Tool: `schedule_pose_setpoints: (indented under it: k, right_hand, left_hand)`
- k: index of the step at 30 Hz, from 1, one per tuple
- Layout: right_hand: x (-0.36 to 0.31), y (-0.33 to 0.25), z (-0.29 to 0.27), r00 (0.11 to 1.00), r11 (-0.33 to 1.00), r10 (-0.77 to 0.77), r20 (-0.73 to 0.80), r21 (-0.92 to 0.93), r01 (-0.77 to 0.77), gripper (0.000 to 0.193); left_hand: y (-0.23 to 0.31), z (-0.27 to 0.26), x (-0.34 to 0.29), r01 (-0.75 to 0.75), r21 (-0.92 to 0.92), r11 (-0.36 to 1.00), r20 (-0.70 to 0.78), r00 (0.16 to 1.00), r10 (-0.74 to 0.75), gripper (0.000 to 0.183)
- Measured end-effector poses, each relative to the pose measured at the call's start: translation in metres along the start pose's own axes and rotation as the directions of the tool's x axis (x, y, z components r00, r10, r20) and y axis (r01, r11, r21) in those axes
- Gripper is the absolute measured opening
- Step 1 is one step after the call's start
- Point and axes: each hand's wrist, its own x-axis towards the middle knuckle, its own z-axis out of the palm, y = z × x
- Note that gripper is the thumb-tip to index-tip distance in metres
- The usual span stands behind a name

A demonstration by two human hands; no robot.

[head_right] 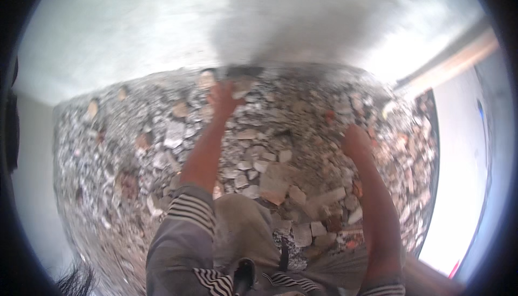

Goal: The person scoops cement from a bag into a bucket using a trowel, then moves indoors and sits on the floor. They use a hammer and chisel to break up rubble and debris along the base of a wall.

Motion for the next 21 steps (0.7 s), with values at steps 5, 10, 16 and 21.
schedule_pose_setpoints:
  k: [5, 10, 16, 21]
  right_hand:
    - [-0.004, -0.006, -0.014, 0.964, 0.959, 0.209, 0.165, 0.157, -0.235, 0.018]
    - [-0.013, -0.013, -0.026, 0.973, 0.945, 0.196, 0.126, 0.239, -0.221, 0.015]
    - [-0.019, -0.013, -0.032, 0.963, 0.915, 0.222, 0.154, 0.308, -0.261, 0.015]
    - [-0.024, -0.010, -0.029, 0.973, 0.920, 0.205, 0.106, 0.318, -0.228, 0.015]
  left_hand:
    - [-0.015, 0.028, 0.019, -0.165, 0.014, 0.986, -0.220, 0.962, 0.164, 0.089]
    - [-0.024, 0.023, 0.016, -0.267, -0.050, 0.962, -0.329, 0.914, 0.237, 0.068]
    - [0.000, -0.016, -0.026, -0.333, -0.183, 0.925, -0.274, 0.921, 0.277, 0.059]
    - [0.026, -0.063, -0.069, 0.181, -0.807, 0.562, 0.299, 0.946, 0.125, 0.051]
